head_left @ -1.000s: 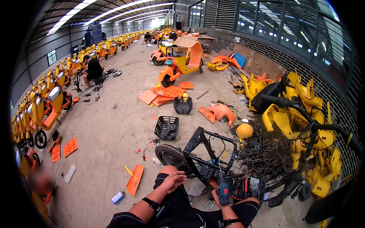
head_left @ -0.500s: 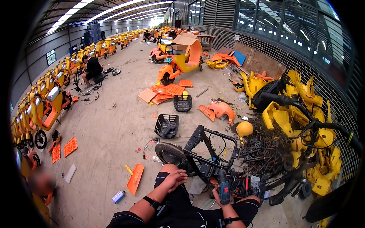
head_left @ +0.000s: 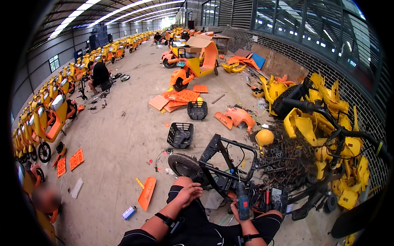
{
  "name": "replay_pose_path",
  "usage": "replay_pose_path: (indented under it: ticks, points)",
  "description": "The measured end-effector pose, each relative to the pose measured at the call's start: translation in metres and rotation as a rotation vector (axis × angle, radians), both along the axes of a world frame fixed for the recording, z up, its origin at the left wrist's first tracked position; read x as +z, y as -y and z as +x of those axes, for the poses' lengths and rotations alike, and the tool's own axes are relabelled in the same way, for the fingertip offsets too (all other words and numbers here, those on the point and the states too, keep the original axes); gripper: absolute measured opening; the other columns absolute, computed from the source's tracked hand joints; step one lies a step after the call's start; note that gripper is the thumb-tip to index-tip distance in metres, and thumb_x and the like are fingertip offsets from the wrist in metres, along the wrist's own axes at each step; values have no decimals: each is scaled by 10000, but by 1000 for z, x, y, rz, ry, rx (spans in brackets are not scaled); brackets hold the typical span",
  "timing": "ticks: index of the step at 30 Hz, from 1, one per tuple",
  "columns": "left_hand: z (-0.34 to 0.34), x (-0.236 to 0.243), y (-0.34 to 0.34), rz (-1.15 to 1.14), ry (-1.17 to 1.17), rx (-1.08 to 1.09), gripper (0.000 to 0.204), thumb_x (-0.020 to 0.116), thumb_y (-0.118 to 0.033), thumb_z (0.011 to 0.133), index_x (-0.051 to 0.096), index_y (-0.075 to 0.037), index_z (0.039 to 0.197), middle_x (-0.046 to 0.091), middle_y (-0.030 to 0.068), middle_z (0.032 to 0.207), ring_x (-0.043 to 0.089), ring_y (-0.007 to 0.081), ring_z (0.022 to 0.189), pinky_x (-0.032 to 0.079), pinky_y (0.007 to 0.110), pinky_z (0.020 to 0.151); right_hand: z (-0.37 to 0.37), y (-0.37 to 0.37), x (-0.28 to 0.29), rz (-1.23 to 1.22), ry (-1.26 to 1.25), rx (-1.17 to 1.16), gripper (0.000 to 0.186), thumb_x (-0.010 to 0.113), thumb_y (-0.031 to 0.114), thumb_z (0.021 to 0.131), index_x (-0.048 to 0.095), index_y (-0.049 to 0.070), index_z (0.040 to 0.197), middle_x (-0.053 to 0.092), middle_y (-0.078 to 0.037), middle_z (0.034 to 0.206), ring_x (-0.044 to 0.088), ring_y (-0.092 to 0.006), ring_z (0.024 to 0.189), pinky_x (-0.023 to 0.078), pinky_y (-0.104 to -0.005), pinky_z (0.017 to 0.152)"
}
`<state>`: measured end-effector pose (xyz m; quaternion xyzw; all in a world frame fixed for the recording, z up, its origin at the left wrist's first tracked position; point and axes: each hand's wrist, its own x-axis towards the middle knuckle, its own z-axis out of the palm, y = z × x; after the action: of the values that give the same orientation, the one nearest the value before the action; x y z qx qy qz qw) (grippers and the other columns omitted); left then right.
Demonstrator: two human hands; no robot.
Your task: The person uses a drill to fasten components onto a scooter frame and uses a tool to tighten or adjust parts on the wiring and frame while sitting on the floor.
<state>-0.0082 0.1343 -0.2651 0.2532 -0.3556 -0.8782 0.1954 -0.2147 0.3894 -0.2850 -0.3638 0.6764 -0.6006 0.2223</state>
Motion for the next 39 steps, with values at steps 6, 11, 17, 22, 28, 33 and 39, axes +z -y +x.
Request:
replay_pose_path:
  ticks: [6, 11, 17, 22, 28, 33, 39]
  points:
    - [1, 0, 0, 2, -4, 6, 309, 535, -139, 1032, 543, -49, 1328, 674, 100, 1142, 645, 210, 1051, 533, 388, 947, 1, 0, 0, -12, -1, -29, 247, 747, 156, 927, 642, 54, 1125, 642, -58, 996, 632, -173, 931, 519, -345, 779]
    - [1, 2, -2, -5, 2, 2, 305, 533, -139, 1031, 548, -50, 1322, 674, 101, 1143, 641, 212, 1052, 527, 386, 942, 2, 1, -6, -26, -26, -78, 209, 757, 164, 924, 651, 54, 1067, 637, -51, 965, 628, -168, 901, 524, -355, 749]
    - [0, 5, -2, 10, -9, 4, 301, 534, -133, 1029, 550, -49, 1318, 674, 102, 1140, 638, 214, 1047, 528, 383, 938, -2, 1, -19, -26, 16, -66, 257, 767, 167, 921, 638, 56, 1113, 628, -36, 981, 623, -152, 895, 532, -335, 737]
    - [1, 12, -4, 2, 15, 16, 302, 541, -138, 1027, 549, -47, 1316, 673, 103, 1138, 636, 213, 1046, 528, 381, 939, 3, 4, -11, -75, 103, -63, 293, 760, 153, 924, 615, 63, 1162, 628, -28, 984, 617, -145, 878, 531, -322, 721]
    - [0, 13, -3, -5, 11, 6, 302, 540, -139, 1028, 549, -44, 1315, 670, 100, 1138, 636, 210, 1045, 530, 379, 938, -2, 4, -21, -40, -63, -55, 340, 748, 127, 926, 587, 66, 1219, 628, -32, 978, 618, -145, 875, 529, -323, 721]
    - [1, 8, 0, -4, 2, -2, 301, 536, -137, 1029, 549, -42, 1314, 668, 102, 1136, 637, 210, 1041, 531, 380, 939, -3, 5, -23, -14, -119, -53, 348, 748, 116, 923, 587, 60, 1227, 638, -38, 982, 630, -149, 898, 535, -329, 732]
    - [-1, 9, 0, -7, 12, -7, 303, 530, -134, 1031, 547, -39, 1318, 669, 106, 1136, 639, 213, 1039, 531, 382, 940, -5, 4, -26, 3, -137, -68, 352, 759, 112, 914, 597, 55, 1222, 656, -46, 1000, 651, -169, 916, 542, -346, 748]
